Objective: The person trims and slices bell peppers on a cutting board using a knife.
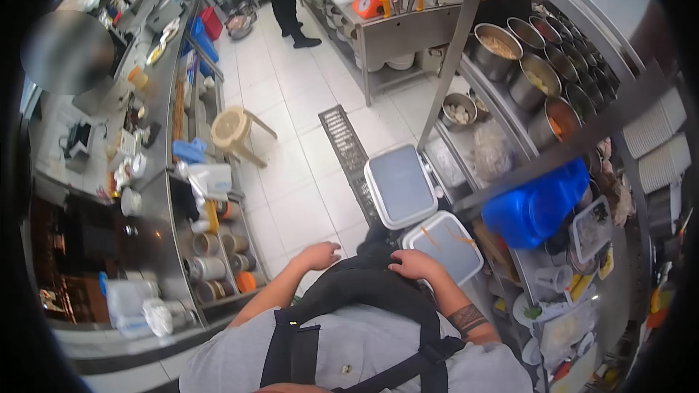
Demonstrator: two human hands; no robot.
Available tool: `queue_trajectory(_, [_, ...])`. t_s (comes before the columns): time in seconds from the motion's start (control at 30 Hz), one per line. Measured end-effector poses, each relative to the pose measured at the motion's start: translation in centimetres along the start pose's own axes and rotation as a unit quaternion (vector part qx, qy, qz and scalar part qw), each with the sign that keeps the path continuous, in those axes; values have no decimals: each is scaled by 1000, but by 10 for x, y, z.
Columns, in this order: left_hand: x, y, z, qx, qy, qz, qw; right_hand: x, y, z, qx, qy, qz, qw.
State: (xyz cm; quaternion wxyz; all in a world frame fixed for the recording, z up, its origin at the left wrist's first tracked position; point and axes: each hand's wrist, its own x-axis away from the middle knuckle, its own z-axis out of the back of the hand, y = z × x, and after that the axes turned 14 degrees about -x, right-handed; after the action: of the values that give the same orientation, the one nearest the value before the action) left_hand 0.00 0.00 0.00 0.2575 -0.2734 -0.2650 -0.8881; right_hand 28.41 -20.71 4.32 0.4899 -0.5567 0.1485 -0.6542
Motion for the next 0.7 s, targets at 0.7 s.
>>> queue_trajectory(0.7, [-511,-92,587,-79,365,-127,919,-131,-69,173,-217,431,-229,845])
